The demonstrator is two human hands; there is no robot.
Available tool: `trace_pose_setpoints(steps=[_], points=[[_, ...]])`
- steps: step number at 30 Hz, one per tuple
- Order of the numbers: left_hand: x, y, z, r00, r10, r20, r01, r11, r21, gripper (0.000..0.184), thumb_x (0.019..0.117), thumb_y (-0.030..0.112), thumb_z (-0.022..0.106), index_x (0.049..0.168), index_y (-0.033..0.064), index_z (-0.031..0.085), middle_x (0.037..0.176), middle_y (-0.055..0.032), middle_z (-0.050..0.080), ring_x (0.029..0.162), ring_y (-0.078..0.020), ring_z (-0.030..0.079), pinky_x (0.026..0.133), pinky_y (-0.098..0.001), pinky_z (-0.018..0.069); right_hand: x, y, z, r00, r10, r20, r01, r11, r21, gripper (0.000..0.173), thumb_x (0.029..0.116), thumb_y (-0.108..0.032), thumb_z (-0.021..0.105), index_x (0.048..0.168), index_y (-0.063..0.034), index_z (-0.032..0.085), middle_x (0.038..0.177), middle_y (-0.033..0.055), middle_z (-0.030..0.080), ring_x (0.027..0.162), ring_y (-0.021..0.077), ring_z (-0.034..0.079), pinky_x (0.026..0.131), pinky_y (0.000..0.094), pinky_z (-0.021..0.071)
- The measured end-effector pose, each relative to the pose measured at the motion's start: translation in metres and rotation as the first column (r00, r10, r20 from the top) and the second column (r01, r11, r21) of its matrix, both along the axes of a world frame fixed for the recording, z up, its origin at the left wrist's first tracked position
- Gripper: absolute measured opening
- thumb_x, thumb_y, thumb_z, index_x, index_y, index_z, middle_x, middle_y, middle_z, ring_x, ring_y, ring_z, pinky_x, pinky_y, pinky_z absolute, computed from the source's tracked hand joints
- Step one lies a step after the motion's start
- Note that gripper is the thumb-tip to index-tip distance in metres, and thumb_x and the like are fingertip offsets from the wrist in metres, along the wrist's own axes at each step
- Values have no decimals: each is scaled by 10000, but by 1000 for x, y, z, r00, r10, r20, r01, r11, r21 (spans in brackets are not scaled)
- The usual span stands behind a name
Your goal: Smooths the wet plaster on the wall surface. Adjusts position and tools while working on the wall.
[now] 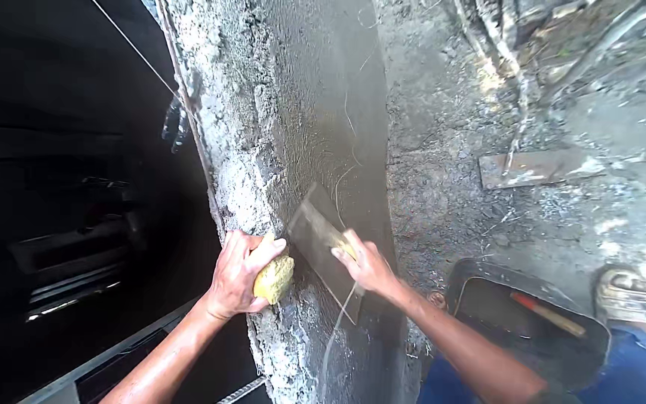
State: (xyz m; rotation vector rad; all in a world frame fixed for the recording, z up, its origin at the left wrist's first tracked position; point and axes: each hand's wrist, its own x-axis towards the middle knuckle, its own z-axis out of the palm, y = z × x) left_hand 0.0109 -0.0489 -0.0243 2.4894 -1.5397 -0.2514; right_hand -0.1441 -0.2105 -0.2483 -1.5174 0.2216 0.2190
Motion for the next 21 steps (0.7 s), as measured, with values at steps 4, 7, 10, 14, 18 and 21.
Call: trace_pose_setpoints(steps=[4,7,10,14,18,21], points=[[0,0,1,1000,4,-3,-4,1000,23,639,874,514,606,1446,266,466,1022,-65,560,907,-215,539,835,-369,448,-26,3,-84,940,44,-339,-31,999,41,517,1065,-484,470,1341,-57,561,847,147,698,747,302,712,732,532,598],[-1,1,2,1000,9,2,-9,1000,24,618,882,514,603,1431,260,475,1022,-51,551,906,-195,530,842,-349,433,33,-15,-144,867,42,-496,18,993,116,496,1090,-460,446,1387,-69,518,891,182,688,759,319,711,754,532,605],[-1,1,1,1000,5,-5,-5,1000,-2,604,895,494,605,1432,245,484,1025,-41,545,917,-181,525,848,-333,429,112,-37,-151,908,-39,-418,81,993,84,515,1082,-508,433,1371,-91,523,860,176,682,687,319,705,675,545,614],[-2,3,0,1000,0,-9,0,1000,-31,598,883,475,632,1410,225,502,1012,-49,542,910,-192,525,831,-344,441,154,-57,-41,976,-85,-201,94,995,35,448,1068,-513,467,1310,-142,540,799,119,662,612,273,680,599,506,608],[-1,-1,0,1000,-4,-13,4,999,-39,618,863,470,632,1417,228,506,1013,-69,562,904,-219,534,819,-369,449,79,-31,28,998,-40,-54,43,998,47,389,1056,-489,508,1243,-150,542,657,66,611,524,232,636,506,465,573],[-1,-2,1,1000,5,-3,-5,1000,-17,618,871,479,617,1426,238,493,1009,-75,568,895,-225,541,819,-367,451,5,-3,-7,993,-10,-117,10,1000,5,470,1044,-501,499,1253,-91,596,732,71,650,647,229,666,634,464,573]])
